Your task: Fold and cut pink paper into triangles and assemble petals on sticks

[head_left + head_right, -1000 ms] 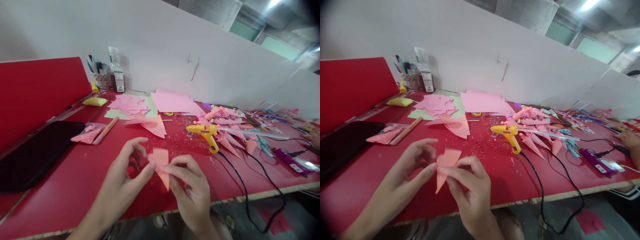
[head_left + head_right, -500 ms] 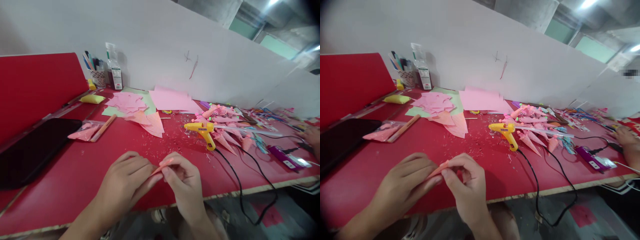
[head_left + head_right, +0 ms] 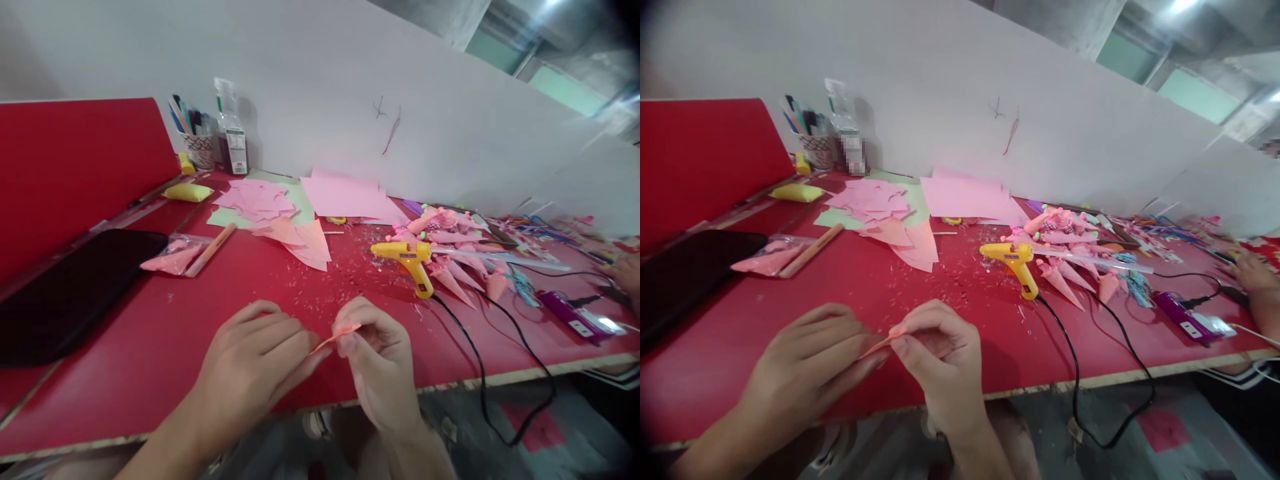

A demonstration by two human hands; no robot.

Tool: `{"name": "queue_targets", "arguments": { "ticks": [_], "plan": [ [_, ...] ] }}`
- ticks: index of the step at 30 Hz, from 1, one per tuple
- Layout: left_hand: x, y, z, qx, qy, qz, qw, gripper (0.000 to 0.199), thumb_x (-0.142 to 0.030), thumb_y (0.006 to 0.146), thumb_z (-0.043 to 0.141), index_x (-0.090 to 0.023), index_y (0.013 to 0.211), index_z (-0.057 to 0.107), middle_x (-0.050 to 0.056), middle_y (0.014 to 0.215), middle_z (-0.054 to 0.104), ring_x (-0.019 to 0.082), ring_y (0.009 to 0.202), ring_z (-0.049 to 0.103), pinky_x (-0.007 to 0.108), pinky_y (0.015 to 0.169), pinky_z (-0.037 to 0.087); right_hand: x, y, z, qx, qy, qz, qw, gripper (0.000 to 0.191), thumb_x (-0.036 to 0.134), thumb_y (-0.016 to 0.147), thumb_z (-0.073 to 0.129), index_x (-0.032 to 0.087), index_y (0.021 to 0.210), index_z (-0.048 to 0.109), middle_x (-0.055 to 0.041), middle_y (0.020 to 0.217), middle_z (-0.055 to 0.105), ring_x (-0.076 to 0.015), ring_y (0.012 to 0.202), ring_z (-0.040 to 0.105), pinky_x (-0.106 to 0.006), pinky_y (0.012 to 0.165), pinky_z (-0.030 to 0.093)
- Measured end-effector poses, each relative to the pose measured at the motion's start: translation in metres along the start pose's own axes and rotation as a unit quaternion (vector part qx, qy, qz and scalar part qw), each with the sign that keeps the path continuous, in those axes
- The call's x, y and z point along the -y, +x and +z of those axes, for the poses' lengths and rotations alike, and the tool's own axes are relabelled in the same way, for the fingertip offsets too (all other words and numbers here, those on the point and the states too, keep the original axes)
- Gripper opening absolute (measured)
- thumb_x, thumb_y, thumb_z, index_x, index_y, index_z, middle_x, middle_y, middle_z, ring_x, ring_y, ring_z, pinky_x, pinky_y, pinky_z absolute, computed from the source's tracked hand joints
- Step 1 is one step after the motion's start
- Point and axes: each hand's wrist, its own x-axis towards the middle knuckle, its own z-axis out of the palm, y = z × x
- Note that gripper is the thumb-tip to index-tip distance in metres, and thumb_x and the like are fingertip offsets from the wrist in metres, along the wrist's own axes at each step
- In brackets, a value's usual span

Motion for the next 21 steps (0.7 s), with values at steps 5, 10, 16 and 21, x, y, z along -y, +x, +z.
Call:
{"name": "queue_targets", "arguments": {
  "ticks": [5,10,16,21],
  "plan": [
    [-0.001,-0.0003,-0.0011,-0.008,0.035,0.004,0.999,0.023,-0.02,0.087,0.043,-0.019,0.065,0.051,-0.004,0.056,0.058,0.008,0.05,0.048,0.026,0.064,0.038,0.0005,-0.0004,-0.0003,-0.005,0.007,-0.002,1.0,0.005,0.018,0.074,0.062,0.023,0.072,0.062,0.0015,0.069,0.055,-0.0108,0.066,0.051,-0.023,0.057,0.041],
    [-0.0001,-0.0008,-0.001,-0.008,0.048,0.003,0.999,0.024,-0.02,0.087,0.041,-0.019,0.065,0.051,-0.005,0.055,0.057,0.008,0.048,0.047,0.026,0.064,0.039,0.0007,-0.0008,-0.0005,-0.003,0.015,0.009,1.0,0.002,0.022,0.074,0.062,0.023,0.073,0.061,0.0013,0.069,0.052,-0.0104,0.063,0.048,-0.023,0.054,0.039],
    [-0.0005,-0.0012,-0.0014,-0.005,0.033,0.004,0.999,0.021,-0.019,0.086,0.044,-0.019,0.065,0.051,-0.005,0.054,0.055,0.008,0.048,0.046,0.026,0.064,0.038,0.0013,-0.0012,-0.0002,0.0,0.008,0.013,1.0,0.006,0.025,0.075,0.061,0.022,0.071,0.058,0.0009,0.069,0.05,-0.011,0.063,0.047,-0.024,0.054,0.039],
    [-0.0002,-0.0017,-0.0006,-0.009,0.022,0.0,1.0,0.021,-0.019,0.085,0.045,-0.018,0.066,0.053,-0.005,0.054,0.055,0.008,0.048,0.046,0.026,0.064,0.039,0.0012,-0.002,-0.0006,0.006,0.016,0.008,1.0,0.005,0.026,0.075,0.06,0.022,0.073,0.057,0.0014,0.069,0.049,-0.0104,0.063,0.046,-0.024,0.055,0.038]
  ]
}}
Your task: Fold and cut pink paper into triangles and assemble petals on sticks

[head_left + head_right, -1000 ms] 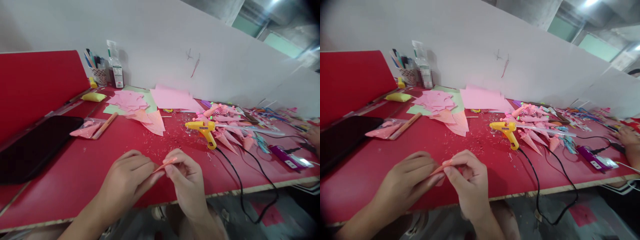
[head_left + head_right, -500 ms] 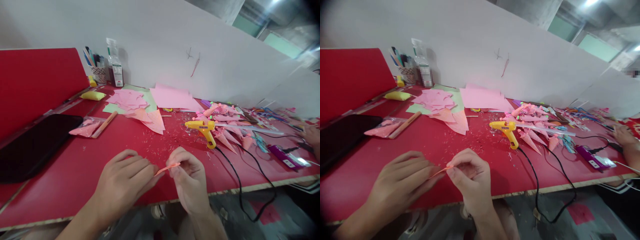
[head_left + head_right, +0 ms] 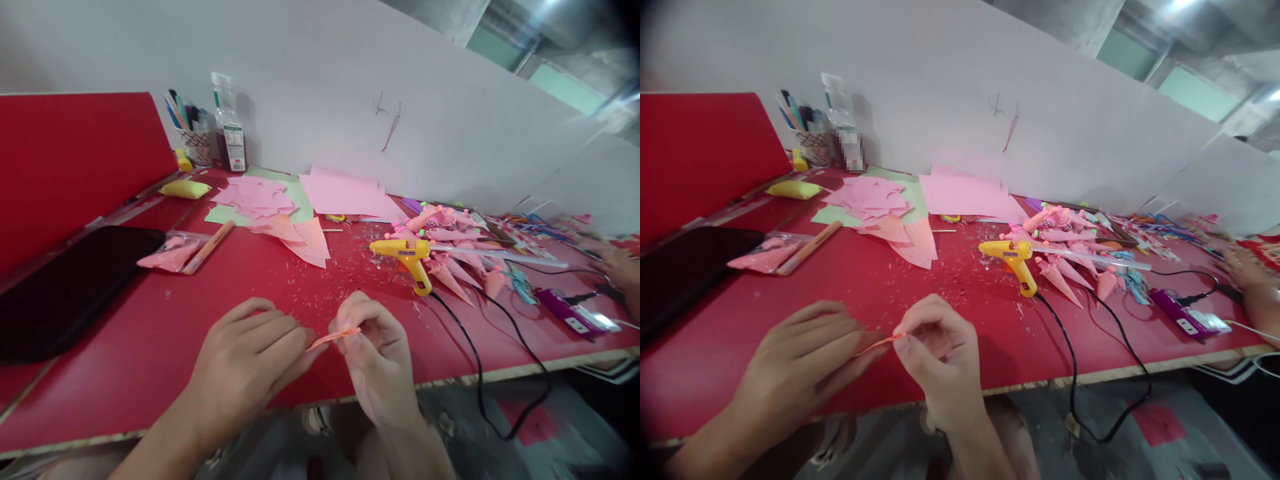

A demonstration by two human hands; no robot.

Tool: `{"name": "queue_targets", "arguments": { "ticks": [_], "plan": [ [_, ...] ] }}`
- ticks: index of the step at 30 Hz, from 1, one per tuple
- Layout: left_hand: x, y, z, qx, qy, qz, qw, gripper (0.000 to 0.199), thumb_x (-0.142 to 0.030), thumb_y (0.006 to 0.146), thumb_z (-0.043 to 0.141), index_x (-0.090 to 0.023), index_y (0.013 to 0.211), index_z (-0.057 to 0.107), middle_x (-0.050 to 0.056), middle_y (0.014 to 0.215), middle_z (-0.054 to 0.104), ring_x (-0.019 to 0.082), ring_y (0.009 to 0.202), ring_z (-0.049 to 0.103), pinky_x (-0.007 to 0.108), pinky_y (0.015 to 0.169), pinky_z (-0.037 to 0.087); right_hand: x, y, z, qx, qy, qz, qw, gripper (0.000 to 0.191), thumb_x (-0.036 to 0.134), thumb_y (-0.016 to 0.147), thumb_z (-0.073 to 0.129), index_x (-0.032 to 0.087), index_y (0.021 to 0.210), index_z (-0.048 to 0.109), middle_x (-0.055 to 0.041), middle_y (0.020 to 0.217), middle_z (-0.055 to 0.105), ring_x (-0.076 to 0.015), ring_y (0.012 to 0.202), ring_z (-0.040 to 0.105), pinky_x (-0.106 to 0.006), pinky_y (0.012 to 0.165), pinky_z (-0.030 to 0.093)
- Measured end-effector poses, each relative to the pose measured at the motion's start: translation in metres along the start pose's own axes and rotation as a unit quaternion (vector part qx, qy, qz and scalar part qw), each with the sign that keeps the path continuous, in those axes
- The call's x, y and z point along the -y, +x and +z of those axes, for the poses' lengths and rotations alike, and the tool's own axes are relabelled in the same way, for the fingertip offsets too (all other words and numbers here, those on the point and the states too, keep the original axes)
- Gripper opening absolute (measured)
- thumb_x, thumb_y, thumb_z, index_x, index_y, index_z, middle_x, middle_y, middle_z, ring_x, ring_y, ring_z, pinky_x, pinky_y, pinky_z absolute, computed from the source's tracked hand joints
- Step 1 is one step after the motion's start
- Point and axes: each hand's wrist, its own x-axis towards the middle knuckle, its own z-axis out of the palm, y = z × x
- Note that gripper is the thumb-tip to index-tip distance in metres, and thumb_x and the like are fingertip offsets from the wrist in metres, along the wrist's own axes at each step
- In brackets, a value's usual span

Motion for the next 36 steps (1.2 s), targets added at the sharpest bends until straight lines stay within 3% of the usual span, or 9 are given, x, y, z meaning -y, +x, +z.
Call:
{"name": "queue_targets", "arguments": {
  "ticks": [10,15,36],
  "plan": [
    [0.0005,0.0002,0.0003,0.005,0.009,0.008,1.0,0.022,-0.019,0.085,0.044,-0.019,0.066,0.053,-0.005,0.056,0.057,0.008,0.049,0.048,0.025,0.064,0.039,0.0002,-0.0002,0.001,0.001,-0.022,0.003,1.0,0.01,0.03,0.076,0.058,0.022,0.073,0.052,0.0022,0.066,0.047,-0.01,0.057,0.045,-0.024,0.052,0.038],
    [0.0015,-0.0017,0.0007,0.006,0.022,0.016,1.0,0.016,-0.017,0.083,0.047,-0.018,0.07,0.054,-0.004,0.058,0.059,0.009,0.051,0.05,0.026,0.067,0.038,0.0006,-0.0002,0.0001,0.0,-0.005,0.004,1.0,0.009,0.028,0.076,0.059,0.022,0.073,0.053,0.0026,0.065,0.045,-0.0102,0.058,0.043,-0.024,0.053,0.037],
    [0.0008,0.0026,-0.0003,-0.005,-0.002,0.023,1.0,0.024,-0.017,0.087,0.041,-0.017,0.066,0.054,-0.005,0.055,0.058,0.008,0.049,0.05,0.025,0.061,0.039,0.0009,-0.0012,-0.0036,0.042,0.081,0.027,0.995,0.003,0.024,0.078,0.058,0.023,0.076,0.057,0.0016,0.071,0.046,-0.0101,0.065,0.043,-0.025,0.059,0.034]
  ]
}}
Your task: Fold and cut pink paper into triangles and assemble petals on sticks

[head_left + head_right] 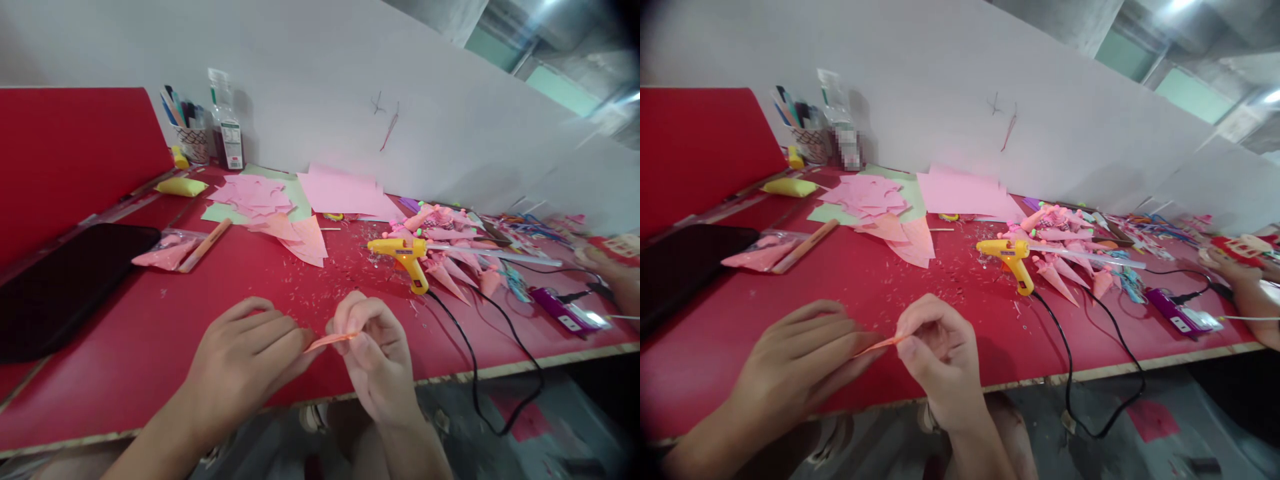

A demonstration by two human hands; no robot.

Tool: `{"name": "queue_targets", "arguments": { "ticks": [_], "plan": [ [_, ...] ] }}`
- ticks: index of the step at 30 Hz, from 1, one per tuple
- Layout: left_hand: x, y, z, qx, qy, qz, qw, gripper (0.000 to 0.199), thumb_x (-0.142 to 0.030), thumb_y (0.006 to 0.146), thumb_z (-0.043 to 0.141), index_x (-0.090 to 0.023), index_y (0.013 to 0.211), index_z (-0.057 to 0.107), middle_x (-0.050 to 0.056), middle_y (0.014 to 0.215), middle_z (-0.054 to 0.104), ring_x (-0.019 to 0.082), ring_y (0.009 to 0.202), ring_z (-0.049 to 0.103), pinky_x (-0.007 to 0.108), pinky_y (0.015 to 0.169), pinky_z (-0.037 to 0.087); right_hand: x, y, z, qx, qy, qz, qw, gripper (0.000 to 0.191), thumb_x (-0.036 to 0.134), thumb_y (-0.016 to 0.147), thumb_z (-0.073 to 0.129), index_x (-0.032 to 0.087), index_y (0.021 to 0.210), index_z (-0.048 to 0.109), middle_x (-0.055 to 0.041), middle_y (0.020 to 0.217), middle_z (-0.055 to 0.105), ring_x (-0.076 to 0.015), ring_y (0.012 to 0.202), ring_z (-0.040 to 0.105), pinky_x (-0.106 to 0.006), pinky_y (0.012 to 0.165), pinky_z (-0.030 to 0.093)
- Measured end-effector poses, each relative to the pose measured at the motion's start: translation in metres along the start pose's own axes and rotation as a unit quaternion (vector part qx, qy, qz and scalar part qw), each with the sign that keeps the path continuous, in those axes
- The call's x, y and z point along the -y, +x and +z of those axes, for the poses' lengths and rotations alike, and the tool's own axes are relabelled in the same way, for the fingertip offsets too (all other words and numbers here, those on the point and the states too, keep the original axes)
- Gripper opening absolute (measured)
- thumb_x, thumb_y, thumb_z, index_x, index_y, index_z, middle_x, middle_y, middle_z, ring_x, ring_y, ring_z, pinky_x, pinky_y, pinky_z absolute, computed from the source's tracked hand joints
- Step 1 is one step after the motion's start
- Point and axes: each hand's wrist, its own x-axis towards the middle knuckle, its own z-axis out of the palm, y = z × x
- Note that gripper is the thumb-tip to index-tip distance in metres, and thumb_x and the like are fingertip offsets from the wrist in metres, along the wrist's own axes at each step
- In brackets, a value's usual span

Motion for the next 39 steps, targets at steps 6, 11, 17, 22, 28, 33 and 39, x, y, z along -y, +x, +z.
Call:
{"name": "queue_targets", "arguments": {
  "ticks": [6,11,17,22,28,33,39],
  "plan": [
    [0.001,-0.004,0.002,0.002,-0.019,0.0,1.0,0.023,-0.02,0.088,0.04,-0.018,0.069,0.055,-0.004,0.057,0.058,0.008,0.051,0.051,0.026,0.062,0.04,0.001,-0.001,0.001,0.003,0.008,0.003,1.0,0.003,0.024,0.077,0.059,0.023,0.075,0.057,0.0018,0.07,0.047,-0.0103,0.063,0.043,-0.025,0.058,0.033],
    [-0.001,-0.003,0.004,0.008,-0.055,-0.032,0.998,0.021,-0.019,0.085,0.047,-0.018,0.065,0.054,-0.005,0.055,0.056,0.008,0.049,0.047,0.024,0.062,0.04,0.0,0.0,0.0,-0.01,0.026,0.021,0.999,0.004,0.026,0.081,0.055,0.024,0.08,0.059,0.0021,0.069,0.05,-0.0085,0.057,0.045,-0.024,0.055,0.035],
    [-0.006,0.001,0.003,0.019,-0.124,-0.064,0.99,0.023,-0.016,0.083,0.047,-0.017,0.061,0.053,-0.005,0.052,0.051,0.007,0.047,0.044,0.024,0.06,0.039,-0.003,0.0,0.002,-0.005,-0.018,0.01,1.0,0.004,0.025,0.078,0.058,0.023,0.079,0.06,0.0013,0.071,0.051,-0.0095,0.061,0.046,-0.022,0.053,0.036],
    [-0.007,0.001,0.002,0.03,-0.145,-0.075,0.986,0.026,-0.015,0.083,0.046,-0.017,0.057,0.049,-0.006,0.048,0.044,0.008,0.047,0.04,0.022,0.057,0.038,-0.004,0.0,0.005,-0.007,-0.031,0.0,1.0,0.004,0.02,0.077,0.059,0.023,0.077,0.06,0.0016,0.072,0.052,-0.0097,0.064,0.048,-0.023,0.056,0.038],
    [-0.006,-0.001,0.005,0.03,-0.138,-0.069,0.988,0.024,-0.014,0.082,0.048,-0.017,0.058,0.048,-0.006,0.049,0.045,0.007,0.048,0.038,0.022,0.056,0.037,-0.003,0.001,0.002,-0.016,-0.04,-0.01,0.999,0.007,0.015,0.077,0.058,0.022,0.077,0.06,0.002,0.072,0.052,-0.0089,0.065,0.047,-0.022,0.057,0.035],
    [-0.005,-0.003,0.007,0.034,-0.132,-0.06,0.989,0.023,-0.013,0.082,0.049,-0.017,0.059,0.047,-0.006,0.05,0.046,0.007,0.047,0.037,0.023,0.057,0.037,-0.003,0.0,0.001,-0.022,-0.041,-0.013,0.999,0.008,0.015,0.078,0.057,0.022,0.076,0.059,0.0026,0.07,0.051,-0.0089,0.064,0.045,-0.023,0.057,0.033],
    [-0.003,-0.004,0.011,0.045,-0.116,-0.049,0.991,0.024,-0.014,0.082,0.048,-0.017,0.058,0.047,-0.006,0.05,0.045,0.007,0.047,0.038,0.023,0.058,0.038,0.003,0.002,0.001,-0.039,0.011,0.0,0.999,0.005,0.019,0.077,0.057,0.022,0.073,0.056,0.0038,0.066,0.048,-0.0083,0.058,0.042,-0.023,0.056,0.033]
  ]
}}
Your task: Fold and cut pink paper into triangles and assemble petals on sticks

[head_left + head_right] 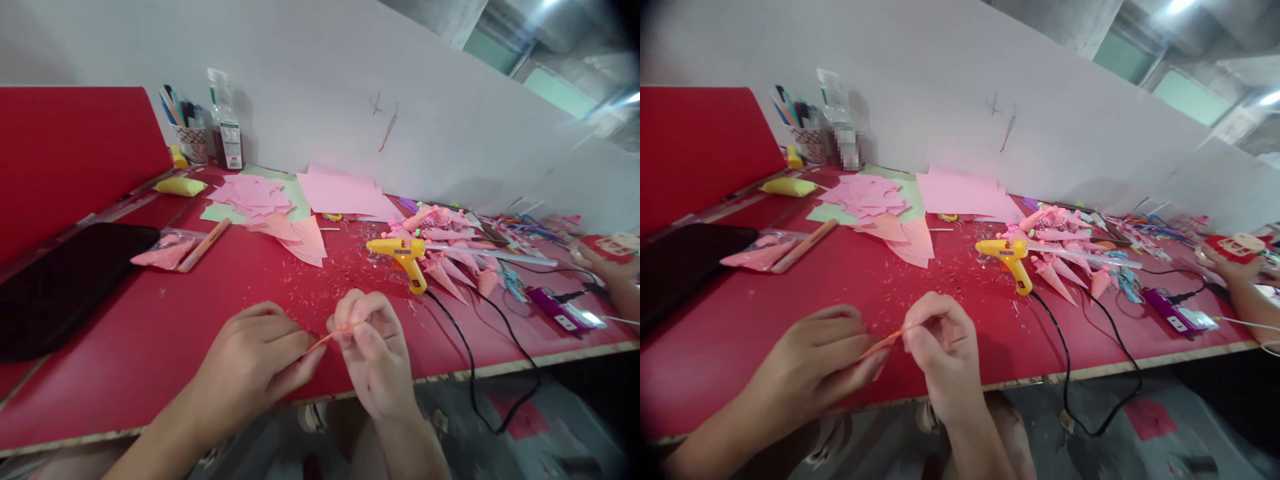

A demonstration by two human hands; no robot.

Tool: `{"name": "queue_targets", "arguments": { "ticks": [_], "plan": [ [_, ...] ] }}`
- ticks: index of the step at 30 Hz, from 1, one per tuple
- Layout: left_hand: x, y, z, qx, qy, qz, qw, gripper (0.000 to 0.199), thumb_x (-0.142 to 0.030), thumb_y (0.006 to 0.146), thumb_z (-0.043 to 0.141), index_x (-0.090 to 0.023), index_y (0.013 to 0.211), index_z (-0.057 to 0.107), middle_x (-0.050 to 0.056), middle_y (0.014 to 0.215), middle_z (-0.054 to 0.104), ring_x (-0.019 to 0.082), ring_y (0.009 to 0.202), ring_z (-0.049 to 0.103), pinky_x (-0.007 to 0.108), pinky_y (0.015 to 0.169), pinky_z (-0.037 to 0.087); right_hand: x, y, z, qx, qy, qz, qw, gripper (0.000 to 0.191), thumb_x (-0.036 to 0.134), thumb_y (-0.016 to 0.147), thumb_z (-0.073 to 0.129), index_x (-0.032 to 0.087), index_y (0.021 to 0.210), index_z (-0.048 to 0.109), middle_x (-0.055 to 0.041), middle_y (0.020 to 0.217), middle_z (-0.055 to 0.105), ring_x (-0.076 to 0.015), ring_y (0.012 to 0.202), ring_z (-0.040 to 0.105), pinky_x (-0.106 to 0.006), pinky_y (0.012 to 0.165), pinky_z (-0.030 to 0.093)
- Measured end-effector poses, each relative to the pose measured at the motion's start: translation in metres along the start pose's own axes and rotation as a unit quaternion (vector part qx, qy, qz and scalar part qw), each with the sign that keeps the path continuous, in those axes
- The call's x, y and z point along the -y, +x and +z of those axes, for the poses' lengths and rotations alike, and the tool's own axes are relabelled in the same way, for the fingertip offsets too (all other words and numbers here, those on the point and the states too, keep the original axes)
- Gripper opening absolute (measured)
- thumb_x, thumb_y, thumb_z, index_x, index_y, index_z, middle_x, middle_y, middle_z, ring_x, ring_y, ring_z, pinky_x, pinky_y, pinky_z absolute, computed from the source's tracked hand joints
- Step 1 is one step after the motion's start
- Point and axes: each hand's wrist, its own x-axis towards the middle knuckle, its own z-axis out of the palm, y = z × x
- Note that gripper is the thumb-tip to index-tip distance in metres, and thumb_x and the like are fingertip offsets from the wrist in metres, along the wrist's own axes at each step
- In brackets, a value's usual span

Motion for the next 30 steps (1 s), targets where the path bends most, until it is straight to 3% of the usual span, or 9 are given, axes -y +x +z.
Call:
{"name": "queue_targets", "arguments": {
  "ticks": [5,12,21,25,30],
  "plan": [
    [0.0,-0.0003,0.0001,0.004,0.012,-0.009,1.0,0.028,-0.016,0.083,0.047,-0.017,0.055,0.048,-0.006,0.048,0.044,0.007,0.045,0.039,0.022,0.057,0.037,0.0019,0.0021,-0.0037,-0.059,-0.012,0.001,0.998,0.007,0.021,0.079,0.053,0.021,0.072,0.053,0.0043,0.063,0.045,-0.0079,0.055,0.04,-0.022,0.054,0.034],
    [-0.0026,0.0029,-0.0028,0.005,-0.021,-0.032,0.999,0.031,-0.018,0.084,0.045,-0.017,0.053,0.046,-0.006,0.047,0.043,0.007,0.046,0.042,0.021,0.054,0.037,0.0004,-0.0003,-0.0011,0.031,-0.126,0.023,0.991,0.003,0.018,0.075,0.059,0.021,0.075,0.057,0.0011,0.072,0.053,-0.0108,0.067,0.049,-0.024,0.061,0.039],
    [-0.0023,0.0017,-0.0027,0.019,-0.025,-0.025,0.999,0.031,-0.017,0.084,0.045,-0.017,0.054,0.047,-0.006,0.047,0.044,0.007,0.045,0.038,0.022,0.056,0.036,-0.0022,0.0009,-0.0014,0.002,-0.123,0.002,0.992,0.006,0.016,0.077,0.055,0.021,0.073,0.057,0.0018,0.07,0.054,-0.0098,0.065,0.048,-0.023,0.058,0.037],
    [-0.0015,0.002,-0.0022,0.023,-0.023,-0.027,0.999,0.031,-0.017,0.084,0.045,-0.017,0.054,0.048,-0.006,0.047,0.044,0.007,0.046,0.038,0.022,0.057,0.036,-0.0016,0.002,-0.0014,-0.003,-0.077,0.028,0.997,0.007,0.014,0.075,0.055,0.021,0.072,0.055,0.0029,0.07,0.052,-0.0086,0.06,0.044,-0.022,0.055,0.035],
    [0.0016,0.0018,-0.0002,0.025,-0.006,-0.032,0.999,0.032,-0.017,0.084,0.045,-0.016,0.052,0.048,-0.005,0.045,0.043,0.008,0.045,0.038,0.022,0.057,0.036,0.0036,0.006,-0.0076,-0.052,-0.038,0.026,0.998,0.008,0.018,0.075,0.055,0.02,0.068,0.053,0.0043,0.062,0.046,-0.0072,0.054,0.04,-0.021,0.051,0.033]
  ]
}}
